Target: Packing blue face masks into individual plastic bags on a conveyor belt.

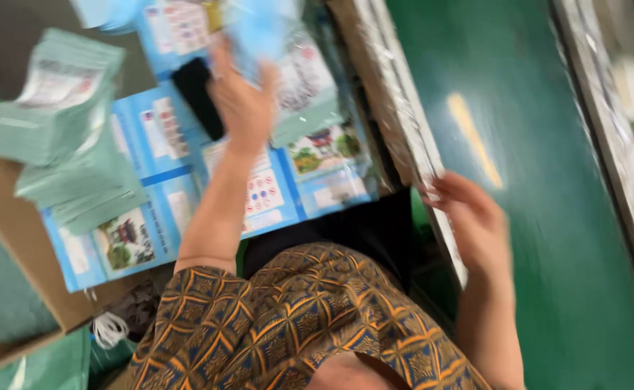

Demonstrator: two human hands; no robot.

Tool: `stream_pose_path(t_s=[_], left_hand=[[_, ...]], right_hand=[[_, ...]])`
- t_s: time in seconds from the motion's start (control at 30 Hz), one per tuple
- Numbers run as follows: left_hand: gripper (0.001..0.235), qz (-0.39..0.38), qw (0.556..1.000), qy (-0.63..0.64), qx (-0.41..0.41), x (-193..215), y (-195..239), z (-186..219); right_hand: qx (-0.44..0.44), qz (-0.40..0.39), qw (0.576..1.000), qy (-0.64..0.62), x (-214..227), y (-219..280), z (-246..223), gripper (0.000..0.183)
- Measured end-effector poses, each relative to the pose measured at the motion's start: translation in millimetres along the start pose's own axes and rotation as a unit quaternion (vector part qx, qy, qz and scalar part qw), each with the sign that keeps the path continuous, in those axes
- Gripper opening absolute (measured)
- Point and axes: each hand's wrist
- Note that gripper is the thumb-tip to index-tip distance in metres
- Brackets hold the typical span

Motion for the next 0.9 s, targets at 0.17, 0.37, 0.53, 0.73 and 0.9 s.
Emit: stream_pose_path(t_s=[0.17, 0.37, 0.53, 0.73, 0.9], left_hand=[[0.058, -0.235, 0.908, 0.145, -0.314, -49, 40, 164], [0.047, -0.363, 0.826, 0.278, -0.33, -98, 67, 200], [0.069, -0.343, 0.861, 0.32, -0.196, -102, 25, 187], [0.136, -0.422, 0.839, 0.249, -0.235, -159, 30, 203], [0.135, -0.463, 0.803, 0.253, -0.277, -179, 54, 217]], right_hand=[[-0.043, -0.016, 0.969, -0.243, -26, -37, -4, 0.063], [0.04, 0.245, 0.964, -0.09, 41, -18, 5, 0.046], [0.127, 0.292, 0.942, 0.105, 68, 22, -32, 0.034], [0.095, 0.223, 0.931, 0.273, 73, 0, -4, 0.06], [0.074, 0.207, 0.949, 0.224, 90, 3, 33, 0.075]])
Point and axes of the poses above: each hand's wrist, its own y-axis away from the middle knuckle, its own x-axis out of the back of the hand, z = x × y, and after that the axes turned 10 degrees about -x, right-handed
